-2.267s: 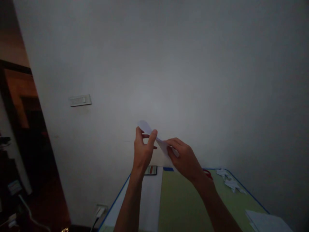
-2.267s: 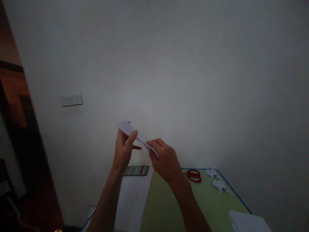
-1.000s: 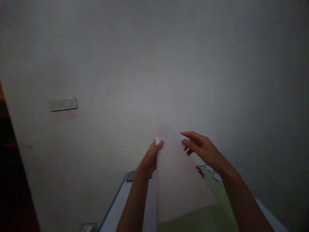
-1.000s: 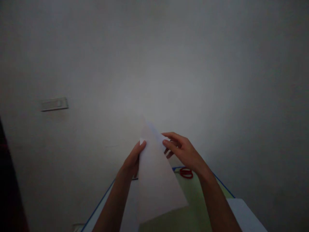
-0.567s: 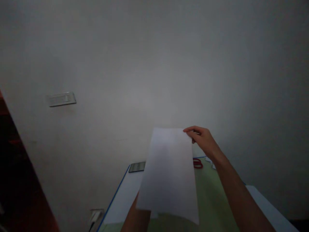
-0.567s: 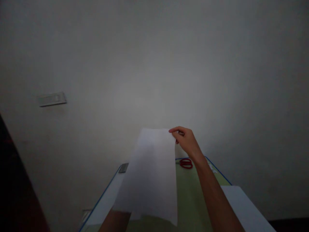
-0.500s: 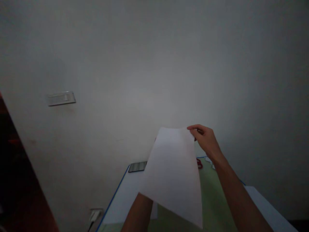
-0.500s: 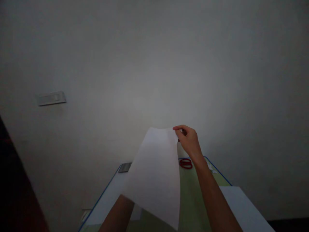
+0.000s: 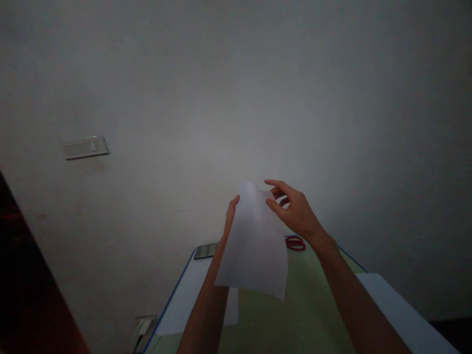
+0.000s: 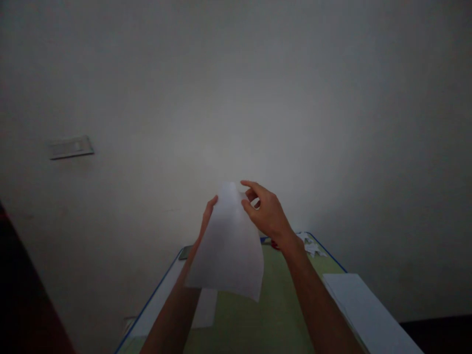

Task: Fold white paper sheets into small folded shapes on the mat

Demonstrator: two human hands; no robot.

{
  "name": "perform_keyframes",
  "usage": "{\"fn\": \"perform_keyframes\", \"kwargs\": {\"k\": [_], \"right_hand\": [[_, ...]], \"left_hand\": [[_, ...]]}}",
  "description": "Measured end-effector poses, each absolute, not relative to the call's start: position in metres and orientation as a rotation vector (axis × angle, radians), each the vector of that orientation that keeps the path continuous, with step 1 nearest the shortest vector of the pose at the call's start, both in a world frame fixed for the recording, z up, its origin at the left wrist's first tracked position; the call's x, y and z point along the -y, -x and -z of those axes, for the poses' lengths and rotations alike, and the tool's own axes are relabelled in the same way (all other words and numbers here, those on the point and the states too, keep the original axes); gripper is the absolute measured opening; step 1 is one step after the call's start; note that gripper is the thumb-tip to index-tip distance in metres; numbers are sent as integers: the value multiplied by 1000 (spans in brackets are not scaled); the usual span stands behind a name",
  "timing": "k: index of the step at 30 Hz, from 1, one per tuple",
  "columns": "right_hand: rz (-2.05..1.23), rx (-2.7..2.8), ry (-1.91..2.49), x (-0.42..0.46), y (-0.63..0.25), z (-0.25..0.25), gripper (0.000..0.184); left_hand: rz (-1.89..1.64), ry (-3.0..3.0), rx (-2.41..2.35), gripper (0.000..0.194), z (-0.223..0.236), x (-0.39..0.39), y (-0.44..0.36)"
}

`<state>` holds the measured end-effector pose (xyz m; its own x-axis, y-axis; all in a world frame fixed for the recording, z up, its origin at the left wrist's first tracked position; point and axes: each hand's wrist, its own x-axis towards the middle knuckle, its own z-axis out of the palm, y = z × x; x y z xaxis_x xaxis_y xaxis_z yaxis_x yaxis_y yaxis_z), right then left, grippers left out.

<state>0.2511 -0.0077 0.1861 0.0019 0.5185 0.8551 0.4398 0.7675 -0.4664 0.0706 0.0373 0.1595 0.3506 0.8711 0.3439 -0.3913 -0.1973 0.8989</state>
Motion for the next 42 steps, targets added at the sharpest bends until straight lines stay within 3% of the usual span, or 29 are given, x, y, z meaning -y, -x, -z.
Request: {"fn": "perform_keyframes", "kwargs": {"k": [3,8,14,24,34,37,42], "right_hand": [[-114,1478,768,0,-251,-184,28],[-280,1172,763,-25,-273,-174,26],[-283,1105,750,-26,-285,-174,27],[-89,1383,643,-10,-274,-182,11],[124,1736,646,13,-229,-188,17],[135,1672,714,9,-224,-186,25],[116,1371,851,-8,-250,-183,20]], "left_hand": [[-1297,-1236,-545,56,-163,-45,-52],[-1456,-1210,-621,33,-157,-57,-31],[-1190,-1398,-595,45,-150,-52,-39],[-1317,-1175,-495,36,-162,-52,-47],[-1364,-1033,-449,52,-193,-27,-63],[-1430,-1035,-437,45,-194,-22,-65],[-1308,-1084,-495,42,-195,-16,-56]]}}
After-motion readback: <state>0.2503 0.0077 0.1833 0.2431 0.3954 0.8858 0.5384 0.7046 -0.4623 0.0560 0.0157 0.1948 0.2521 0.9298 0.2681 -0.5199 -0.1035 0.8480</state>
